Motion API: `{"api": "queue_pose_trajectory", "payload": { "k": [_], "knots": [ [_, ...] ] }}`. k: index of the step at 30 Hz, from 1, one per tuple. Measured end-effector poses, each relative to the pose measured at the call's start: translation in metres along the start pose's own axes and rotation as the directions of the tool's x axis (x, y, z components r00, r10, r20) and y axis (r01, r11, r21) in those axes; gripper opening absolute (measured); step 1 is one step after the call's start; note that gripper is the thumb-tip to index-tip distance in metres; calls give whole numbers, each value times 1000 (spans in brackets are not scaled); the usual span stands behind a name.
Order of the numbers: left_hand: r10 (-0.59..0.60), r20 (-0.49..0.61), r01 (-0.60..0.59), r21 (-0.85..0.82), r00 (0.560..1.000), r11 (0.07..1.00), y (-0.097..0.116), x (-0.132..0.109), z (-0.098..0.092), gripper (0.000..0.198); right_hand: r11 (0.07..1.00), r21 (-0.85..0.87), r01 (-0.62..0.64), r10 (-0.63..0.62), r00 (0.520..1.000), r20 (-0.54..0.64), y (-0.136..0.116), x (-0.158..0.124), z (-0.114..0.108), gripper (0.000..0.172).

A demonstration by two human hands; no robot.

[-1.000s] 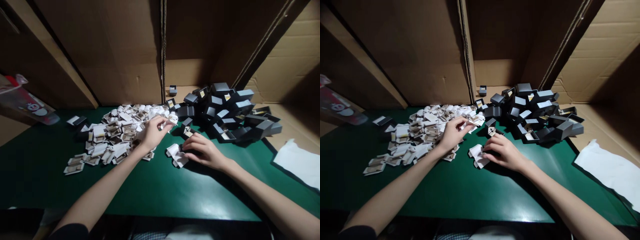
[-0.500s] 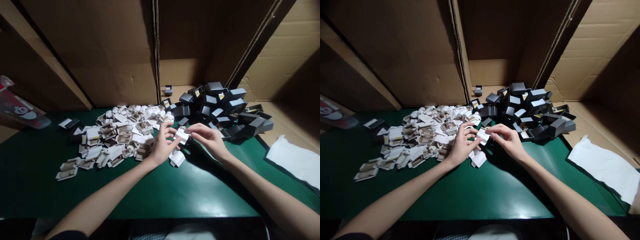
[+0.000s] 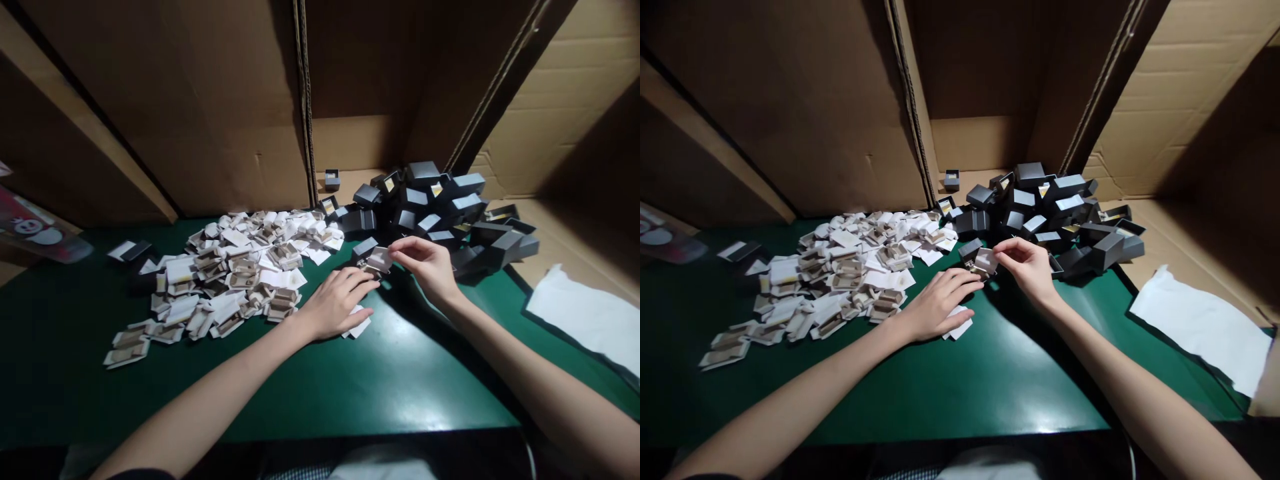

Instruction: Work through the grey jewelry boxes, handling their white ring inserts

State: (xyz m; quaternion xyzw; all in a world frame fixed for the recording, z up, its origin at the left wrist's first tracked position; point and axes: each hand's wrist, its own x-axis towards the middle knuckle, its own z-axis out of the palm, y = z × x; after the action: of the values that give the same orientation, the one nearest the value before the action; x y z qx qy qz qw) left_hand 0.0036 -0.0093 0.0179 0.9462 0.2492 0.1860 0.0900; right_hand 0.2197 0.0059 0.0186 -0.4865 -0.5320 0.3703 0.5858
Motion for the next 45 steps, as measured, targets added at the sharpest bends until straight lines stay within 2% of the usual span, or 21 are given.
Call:
{"api": "queue_pose_trajectory", "payload": {
  "k": [6,10,14,18,21,27,30,33,36,40,42,45],
  "knots": [
    [49,-116,-54,-36,992,998,-5,-1,4,24,998,-34,46,-42,994,105,3,-1,2,12],
    [71,-175,-76,-24,982,997,-5,-1,6,21,965,-111,237,-217,962,167,3,-4,2,6],
    [73,-208,-71,16,975,997,-4,-2,5,21,827,-268,494,-413,857,308,3,-8,3,12],
    [74,-205,-65,50,976,997,-4,-2,5,20,670,-326,667,-511,732,450,4,-10,6,22],
    [70,-190,-61,51,979,997,-6,-2,6,21,612,-335,717,-529,685,501,5,-12,8,28],
    [50,-200,-44,37,979,998,-6,-2,7,20,570,-319,757,-517,632,577,10,-12,6,41],
    [30,-230,-28,9,973,1000,-7,-2,7,19,440,-382,813,-519,577,630,10,-11,5,42],
    [-8,-267,1,-26,964,1000,-7,-2,8,18,326,-421,846,-517,533,670,7,-10,6,33],
    [-25,-294,10,-51,956,999,-7,-1,8,18,285,-440,851,-538,522,662,2,-10,5,21],
    [-32,-319,7,-78,947,997,-6,-1,7,17,222,-482,848,-492,524,696,-3,-10,2,29],
    [-41,-316,15,-85,948,996,-6,-1,7,17,219,-507,833,-422,550,721,-4,-9,1,34],
    [-56,-309,29,-91,949,995,-7,-1,7,17,262,-536,803,-348,597,723,-4,-9,1,38]
  ]
}}
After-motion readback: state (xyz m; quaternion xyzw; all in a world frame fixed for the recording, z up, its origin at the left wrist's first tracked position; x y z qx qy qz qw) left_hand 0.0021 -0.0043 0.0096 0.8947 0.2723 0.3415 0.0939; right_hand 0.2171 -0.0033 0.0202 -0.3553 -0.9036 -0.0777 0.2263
